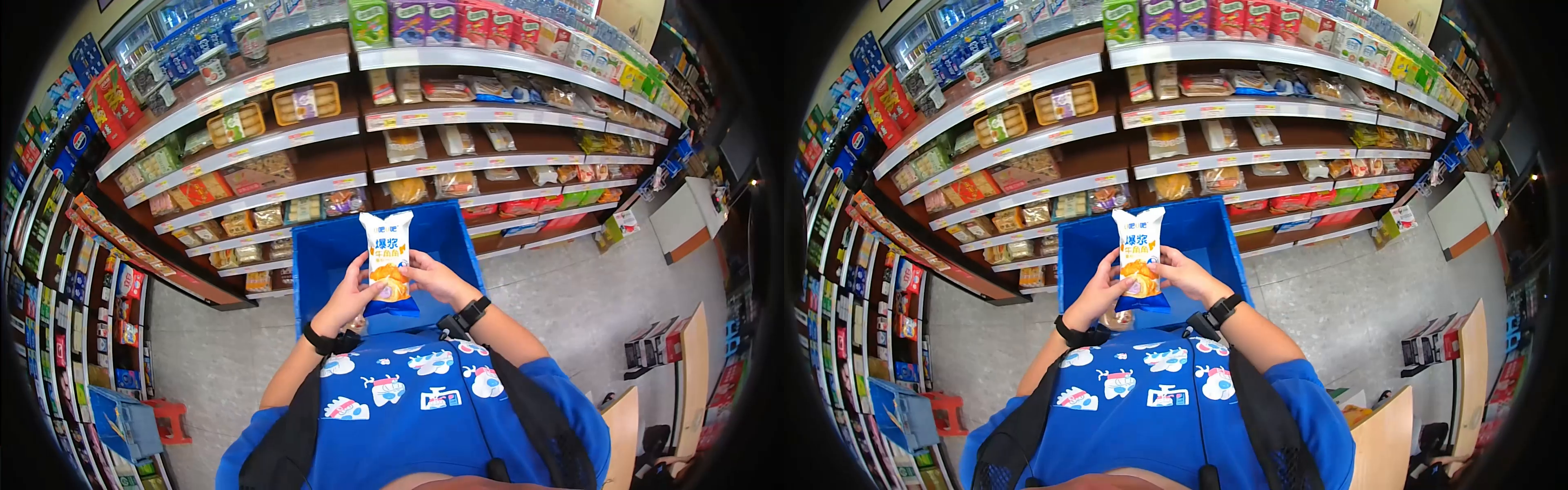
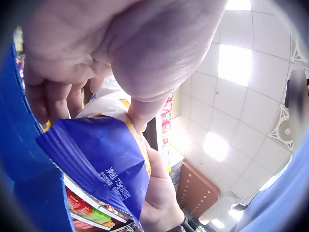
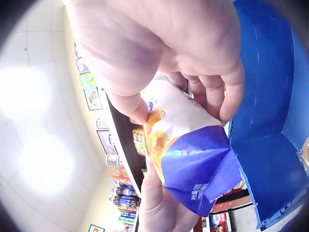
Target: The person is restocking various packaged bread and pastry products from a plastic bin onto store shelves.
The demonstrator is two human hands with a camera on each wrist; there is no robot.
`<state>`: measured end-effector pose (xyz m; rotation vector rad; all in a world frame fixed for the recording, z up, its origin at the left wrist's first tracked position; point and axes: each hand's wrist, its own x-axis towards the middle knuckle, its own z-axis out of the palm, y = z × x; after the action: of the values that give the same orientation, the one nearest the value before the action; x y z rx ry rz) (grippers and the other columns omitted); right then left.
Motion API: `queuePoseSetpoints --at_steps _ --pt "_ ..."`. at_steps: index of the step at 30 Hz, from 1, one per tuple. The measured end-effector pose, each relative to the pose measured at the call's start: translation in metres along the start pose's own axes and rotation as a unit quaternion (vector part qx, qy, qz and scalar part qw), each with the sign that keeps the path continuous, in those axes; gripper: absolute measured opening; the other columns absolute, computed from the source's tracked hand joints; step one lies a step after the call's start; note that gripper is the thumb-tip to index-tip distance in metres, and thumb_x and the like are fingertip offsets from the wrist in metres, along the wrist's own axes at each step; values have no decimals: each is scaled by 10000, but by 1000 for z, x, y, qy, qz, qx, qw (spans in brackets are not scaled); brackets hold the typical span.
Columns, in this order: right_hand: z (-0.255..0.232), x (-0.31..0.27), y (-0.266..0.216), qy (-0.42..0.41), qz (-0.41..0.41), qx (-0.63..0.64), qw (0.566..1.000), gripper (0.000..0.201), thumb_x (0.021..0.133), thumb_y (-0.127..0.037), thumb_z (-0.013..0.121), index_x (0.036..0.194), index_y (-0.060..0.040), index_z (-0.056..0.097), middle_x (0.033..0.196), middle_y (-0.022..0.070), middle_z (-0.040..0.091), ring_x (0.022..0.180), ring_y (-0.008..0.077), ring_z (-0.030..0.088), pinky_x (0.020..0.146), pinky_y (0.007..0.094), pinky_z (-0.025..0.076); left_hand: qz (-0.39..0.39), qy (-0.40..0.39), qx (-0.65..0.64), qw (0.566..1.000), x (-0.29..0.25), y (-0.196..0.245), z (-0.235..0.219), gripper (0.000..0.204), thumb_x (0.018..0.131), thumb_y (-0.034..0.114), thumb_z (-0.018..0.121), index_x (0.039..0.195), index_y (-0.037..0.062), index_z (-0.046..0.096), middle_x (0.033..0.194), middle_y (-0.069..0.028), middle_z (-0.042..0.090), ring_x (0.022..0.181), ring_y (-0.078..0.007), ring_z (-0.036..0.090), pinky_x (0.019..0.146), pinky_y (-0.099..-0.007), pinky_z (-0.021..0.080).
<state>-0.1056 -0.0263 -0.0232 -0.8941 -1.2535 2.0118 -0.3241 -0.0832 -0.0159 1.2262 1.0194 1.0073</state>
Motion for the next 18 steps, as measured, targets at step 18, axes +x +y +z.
queuePoseSetpoints --at_steps 18 --pt "-65 -99 -26 -61 -27 -54 996 796 906 -160 664 1524 -89 167 1315 77 475 961 86 519 665 191 432 -17 35 -31 999 1 5 116 741 927 99 635 1499 43 167 1268 -188 510 1169 -214 538 924 -310 513"
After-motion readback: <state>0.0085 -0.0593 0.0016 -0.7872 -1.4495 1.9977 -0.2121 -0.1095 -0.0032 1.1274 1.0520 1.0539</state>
